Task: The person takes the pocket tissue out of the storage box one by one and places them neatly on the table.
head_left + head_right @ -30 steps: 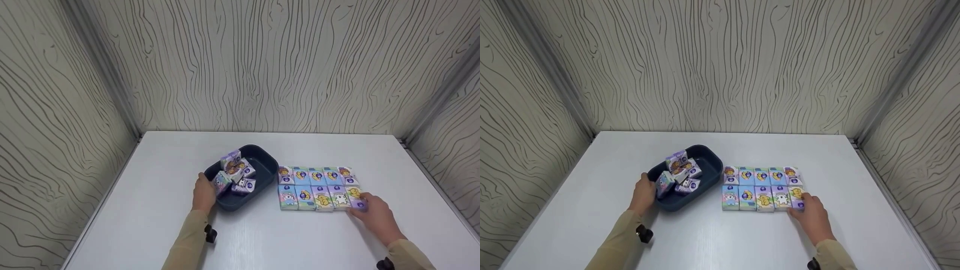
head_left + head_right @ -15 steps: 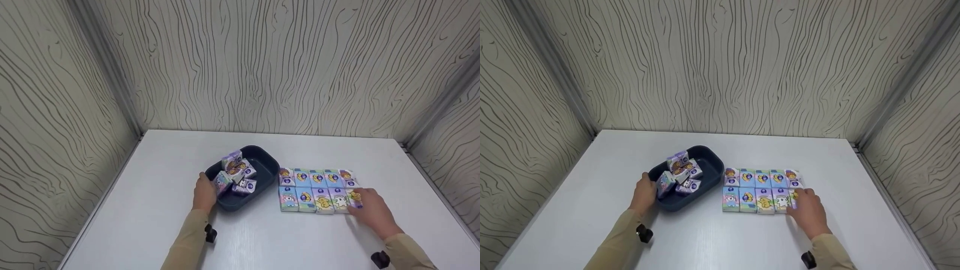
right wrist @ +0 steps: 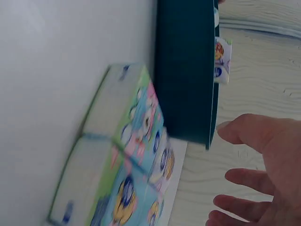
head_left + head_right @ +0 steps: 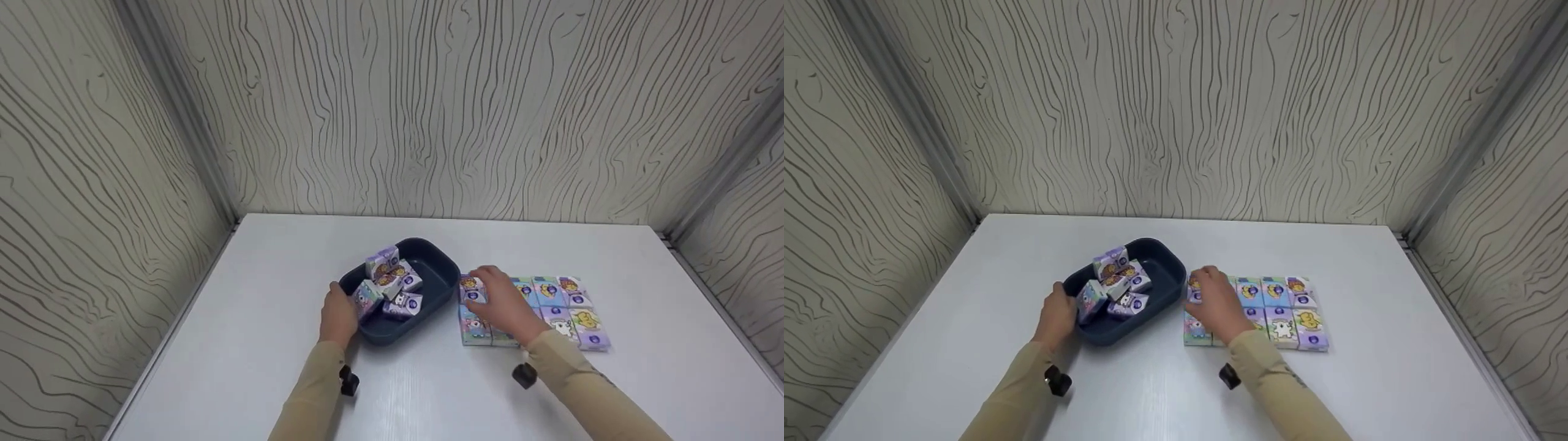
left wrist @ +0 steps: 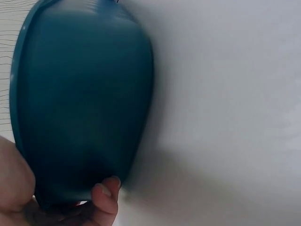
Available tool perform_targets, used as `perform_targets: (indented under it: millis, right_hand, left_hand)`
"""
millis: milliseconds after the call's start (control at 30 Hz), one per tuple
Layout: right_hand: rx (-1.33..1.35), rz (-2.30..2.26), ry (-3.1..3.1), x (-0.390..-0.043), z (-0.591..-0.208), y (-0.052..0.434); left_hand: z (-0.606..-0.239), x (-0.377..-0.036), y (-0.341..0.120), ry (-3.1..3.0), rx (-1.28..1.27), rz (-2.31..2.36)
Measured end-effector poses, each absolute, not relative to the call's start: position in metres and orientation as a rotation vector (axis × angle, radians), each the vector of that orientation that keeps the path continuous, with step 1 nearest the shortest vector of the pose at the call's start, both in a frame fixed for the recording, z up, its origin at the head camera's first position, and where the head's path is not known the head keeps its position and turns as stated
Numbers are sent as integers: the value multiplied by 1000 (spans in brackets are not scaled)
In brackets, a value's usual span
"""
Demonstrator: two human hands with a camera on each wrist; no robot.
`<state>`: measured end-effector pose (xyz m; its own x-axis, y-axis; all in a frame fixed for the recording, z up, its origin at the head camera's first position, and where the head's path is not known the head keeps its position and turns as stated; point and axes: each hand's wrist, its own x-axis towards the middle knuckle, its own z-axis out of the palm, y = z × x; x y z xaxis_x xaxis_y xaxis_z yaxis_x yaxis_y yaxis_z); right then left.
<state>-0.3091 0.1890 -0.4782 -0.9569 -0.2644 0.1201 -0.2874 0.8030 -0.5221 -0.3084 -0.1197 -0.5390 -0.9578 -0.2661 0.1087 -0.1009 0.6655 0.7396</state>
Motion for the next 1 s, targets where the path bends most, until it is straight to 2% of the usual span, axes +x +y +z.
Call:
perform_targets:
  millis: [267,533,800,1000]
  right_hand:
    - [847,808,-2916,-332,-473,109]
    - [1219,692,-2938,-343,-479,57]
    - [1336,489,-2970,-338,-477,31]
    - [1327,449,-2905,-338,-487,27]
  left_hand:
    - [-540,-310,-117,-2652,328,-1196]
    - [-536,-311,-118,-2665,351,-1228]
    - [-537,-312,-117,-2674,328,-1175]
    - [-537,-310,-117,-2695,335,-1166]
